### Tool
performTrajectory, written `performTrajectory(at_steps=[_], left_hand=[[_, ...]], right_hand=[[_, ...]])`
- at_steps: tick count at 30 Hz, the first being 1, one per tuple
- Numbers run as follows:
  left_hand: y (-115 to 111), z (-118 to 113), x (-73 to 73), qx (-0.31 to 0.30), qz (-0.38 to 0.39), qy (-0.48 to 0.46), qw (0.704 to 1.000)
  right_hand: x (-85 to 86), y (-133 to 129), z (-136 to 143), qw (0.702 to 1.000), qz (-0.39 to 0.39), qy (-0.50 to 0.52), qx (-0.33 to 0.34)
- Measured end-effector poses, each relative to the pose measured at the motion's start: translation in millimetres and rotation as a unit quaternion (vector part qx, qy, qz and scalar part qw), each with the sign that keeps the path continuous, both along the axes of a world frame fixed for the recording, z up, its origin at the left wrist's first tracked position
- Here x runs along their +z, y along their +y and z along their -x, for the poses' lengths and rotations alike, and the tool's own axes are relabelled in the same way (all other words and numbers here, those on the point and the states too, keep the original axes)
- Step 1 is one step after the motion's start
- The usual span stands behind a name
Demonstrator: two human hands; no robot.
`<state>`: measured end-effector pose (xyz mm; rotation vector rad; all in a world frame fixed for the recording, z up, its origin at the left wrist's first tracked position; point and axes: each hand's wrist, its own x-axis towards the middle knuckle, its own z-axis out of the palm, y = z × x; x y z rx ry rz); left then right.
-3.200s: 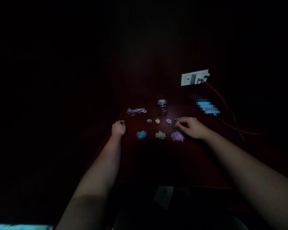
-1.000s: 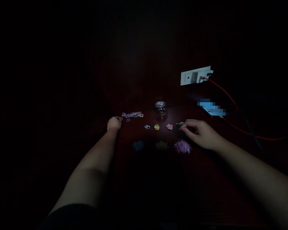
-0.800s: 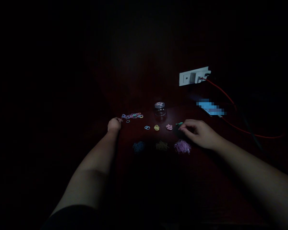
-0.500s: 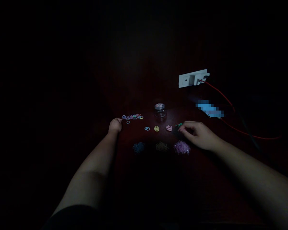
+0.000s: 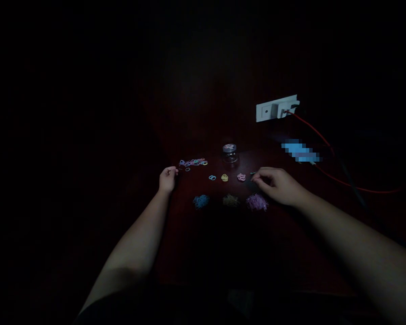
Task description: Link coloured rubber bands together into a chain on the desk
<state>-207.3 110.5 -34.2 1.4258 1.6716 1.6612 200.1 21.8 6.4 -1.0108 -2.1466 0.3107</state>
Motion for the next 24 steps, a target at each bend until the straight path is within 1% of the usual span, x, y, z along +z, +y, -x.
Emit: performTrajectory(at_steps=[3,4,7,9,11,13,15,17,21,24], left_hand=[[-27,-34,11.3,-0.049,0.007,-0.009,0.999],[-37,-50,16.6,-0.083,0.009,-0.018,0.996],[-69,-105,33.9,-0.177,0.015,-0.024,0.984],[-88,-143,44.1,-0.241,0.023,-0.014,0.970],[-101,-175,51.1,-0.279,0.021,-0.022,0.960],[-108,-198,54.0,-0.302,0.021,-0.034,0.952],[-109,-211,52.8,-0.313,0.015,-0.051,0.948],[-107,-217,48.6,-0.315,0.011,-0.071,0.946],[-103,-217,38.0,-0.313,0.030,-0.097,0.944],[-105,-218,33.8,-0.308,0.042,-0.100,0.945]], right_hand=[[3.4,-5,5,1.000,-0.020,0.014,0.011],[4.4,-7,7,0.999,-0.028,0.021,0.016],[5.9,-12,12,0.997,-0.050,0.045,0.037],[6.1,-15,15,0.995,-0.057,0.060,0.052],[6.7,-17,18,0.994,-0.058,0.075,0.055],[7.9,-19,20,0.994,-0.050,0.089,0.045],[9.4,-20,21,0.993,-0.033,0.105,0.037],[10.0,-21,21,0.992,-0.017,0.119,0.036],[7.6,-19,21,0.991,-0.016,0.125,0.055],[5.2,-16,19,0.991,-0.010,0.115,0.064]])
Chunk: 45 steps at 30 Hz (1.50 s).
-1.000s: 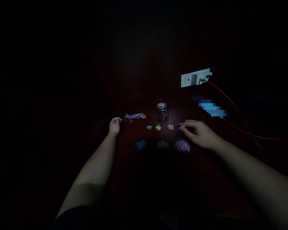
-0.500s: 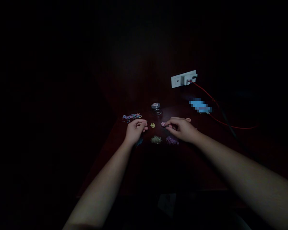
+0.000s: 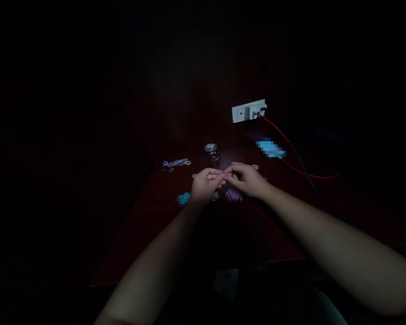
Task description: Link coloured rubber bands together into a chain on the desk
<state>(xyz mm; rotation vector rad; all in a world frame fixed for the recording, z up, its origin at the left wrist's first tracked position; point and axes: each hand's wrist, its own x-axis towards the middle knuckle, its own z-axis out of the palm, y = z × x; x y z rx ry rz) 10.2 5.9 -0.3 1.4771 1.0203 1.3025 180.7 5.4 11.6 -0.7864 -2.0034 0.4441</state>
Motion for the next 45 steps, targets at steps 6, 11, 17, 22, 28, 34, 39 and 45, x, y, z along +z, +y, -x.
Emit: performTrajectory(at_steps=[6,11,17,22,28,34,39,45], left_hand=[[-5.1,-1.0,-0.6,0.028,0.016,0.007,0.999],[-6.2,0.9,-3.4,0.029,-0.003,0.012,0.999],[-6.2,4.2,-7.4,0.027,-0.018,0.004,0.999],[-6.4,6.6,-6.8,0.016,-0.011,0.009,1.000],[-6.4,7.8,-8.1,0.004,-0.007,0.009,1.000],[-8.8,7.1,-5.2,0.011,-0.013,0.009,1.000],[-8.4,8.0,-3.4,0.006,-0.019,0.002,1.000],[-8.0,8.7,-4.9,-0.008,-0.027,-0.005,1.000]], right_hand=[[-1.3,-0.3,0.3,1.000,-0.024,0.004,-0.004],[0.1,-2.3,2.6,0.999,-0.047,0.010,-0.005],[-0.5,-2.9,3.3,0.998,-0.061,0.008,-0.013],[-0.5,-2.7,2.5,0.998,-0.058,0.007,-0.018],[0.8,-3.1,1.6,0.998,-0.055,0.001,-0.021],[2.1,-7.0,1.8,0.999,-0.047,0.004,0.008],[1.0,-5.5,1.0,1.000,-0.016,0.007,0.019],[2.4,-5.3,0.9,1.000,0.017,0.019,0.006]])
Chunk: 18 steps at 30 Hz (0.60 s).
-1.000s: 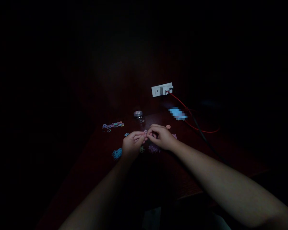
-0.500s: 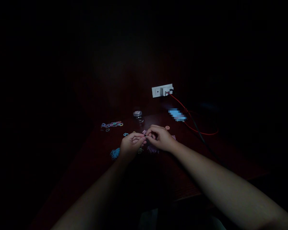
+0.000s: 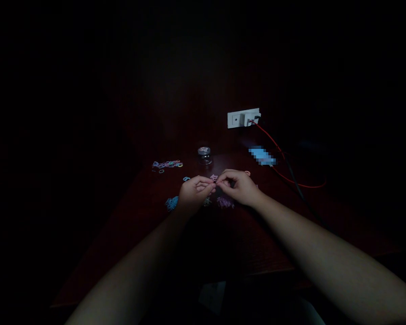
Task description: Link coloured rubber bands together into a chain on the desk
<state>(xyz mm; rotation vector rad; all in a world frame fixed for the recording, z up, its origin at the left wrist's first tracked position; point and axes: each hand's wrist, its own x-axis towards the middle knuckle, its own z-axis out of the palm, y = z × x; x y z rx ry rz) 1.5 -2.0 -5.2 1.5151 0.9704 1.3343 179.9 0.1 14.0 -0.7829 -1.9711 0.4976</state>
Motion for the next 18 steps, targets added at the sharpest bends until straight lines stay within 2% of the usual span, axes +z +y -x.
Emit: performTrajectory(at_steps=[5,12,15,18], left_hand=[[0,0,-2.5,-0.022,-0.026,0.023,0.999],[-1,4,2.3,0.008,-0.067,0.118,0.991],[0,11,7.8,0.011,-0.129,0.181,0.975],[4,24,15.3,-0.013,-0.197,0.277,0.940]], right_hand=[[2.4,-2,1,1.000,-0.005,0.005,0.000],[1.5,-1,-1,1.000,-0.011,-0.013,0.001],[1.2,-1,-1,1.000,-0.010,-0.020,-0.001],[0.1,0,-2,0.999,-0.011,-0.031,0.001]])
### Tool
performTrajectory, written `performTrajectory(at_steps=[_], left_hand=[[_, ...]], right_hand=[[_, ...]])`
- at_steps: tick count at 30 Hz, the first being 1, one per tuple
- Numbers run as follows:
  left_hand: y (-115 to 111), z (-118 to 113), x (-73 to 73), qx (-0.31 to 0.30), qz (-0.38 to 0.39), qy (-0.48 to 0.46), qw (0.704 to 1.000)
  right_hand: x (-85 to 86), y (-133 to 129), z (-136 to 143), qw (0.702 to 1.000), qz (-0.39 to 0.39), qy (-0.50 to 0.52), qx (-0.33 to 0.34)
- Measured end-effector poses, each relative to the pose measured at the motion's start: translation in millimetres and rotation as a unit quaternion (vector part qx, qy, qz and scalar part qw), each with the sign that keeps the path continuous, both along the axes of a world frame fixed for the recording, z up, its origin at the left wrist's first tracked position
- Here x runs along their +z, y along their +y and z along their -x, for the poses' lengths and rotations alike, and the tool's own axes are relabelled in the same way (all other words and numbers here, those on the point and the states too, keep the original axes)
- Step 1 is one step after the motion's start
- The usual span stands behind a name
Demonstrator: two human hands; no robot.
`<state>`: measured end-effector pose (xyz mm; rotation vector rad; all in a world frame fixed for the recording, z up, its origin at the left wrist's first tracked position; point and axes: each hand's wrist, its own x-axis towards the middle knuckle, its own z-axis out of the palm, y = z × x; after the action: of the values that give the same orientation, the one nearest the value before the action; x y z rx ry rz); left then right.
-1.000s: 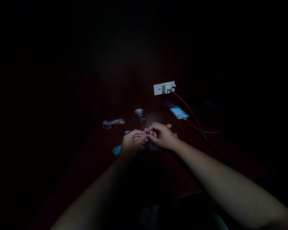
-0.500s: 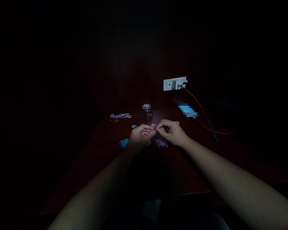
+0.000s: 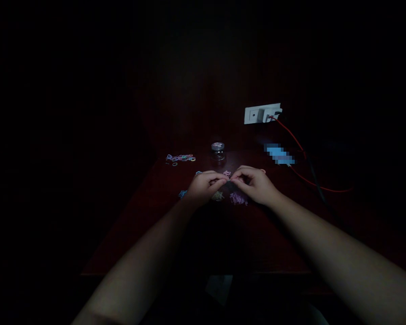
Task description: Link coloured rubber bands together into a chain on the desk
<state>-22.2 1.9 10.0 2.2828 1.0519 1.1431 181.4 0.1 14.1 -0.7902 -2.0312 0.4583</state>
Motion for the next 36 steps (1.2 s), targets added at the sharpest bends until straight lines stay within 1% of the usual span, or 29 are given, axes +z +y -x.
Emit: performTrajectory(at_steps=[3,5,8,11,15,25,28,36], left_hand=[[6,17,7.1,-0.046,-0.011,0.111,0.993],[10,28,9.8,-0.066,-0.007,0.166,0.984],[15,38,9.4,-0.060,0.009,0.216,0.975],[17,41,6.1,-0.045,0.030,0.241,0.969],[19,40,3.3,-0.036,0.044,0.245,0.968],[16,40,5.1,-0.050,0.047,0.240,0.968],[15,39,3.8,-0.047,0.040,0.220,0.974],[15,35,-2.6,-0.027,0.064,0.164,0.984]], right_hand=[[-2.0,2,-1,1.000,-0.001,-0.009,-0.001],[-2.7,3,-1,1.000,-0.005,-0.009,-0.010],[-2.1,3,-2,1.000,-0.008,-0.009,-0.024],[-0.8,2,-2,1.000,-0.006,-0.010,-0.025],[-1.9,4,-2,1.000,-0.002,-0.003,-0.023],[-4.7,7,-4,1.000,-0.008,-0.005,-0.022],[-5.5,8,-4,1.000,-0.013,0.001,-0.021],[-2.9,5,-3,1.000,-0.008,-0.006,-0.027]])
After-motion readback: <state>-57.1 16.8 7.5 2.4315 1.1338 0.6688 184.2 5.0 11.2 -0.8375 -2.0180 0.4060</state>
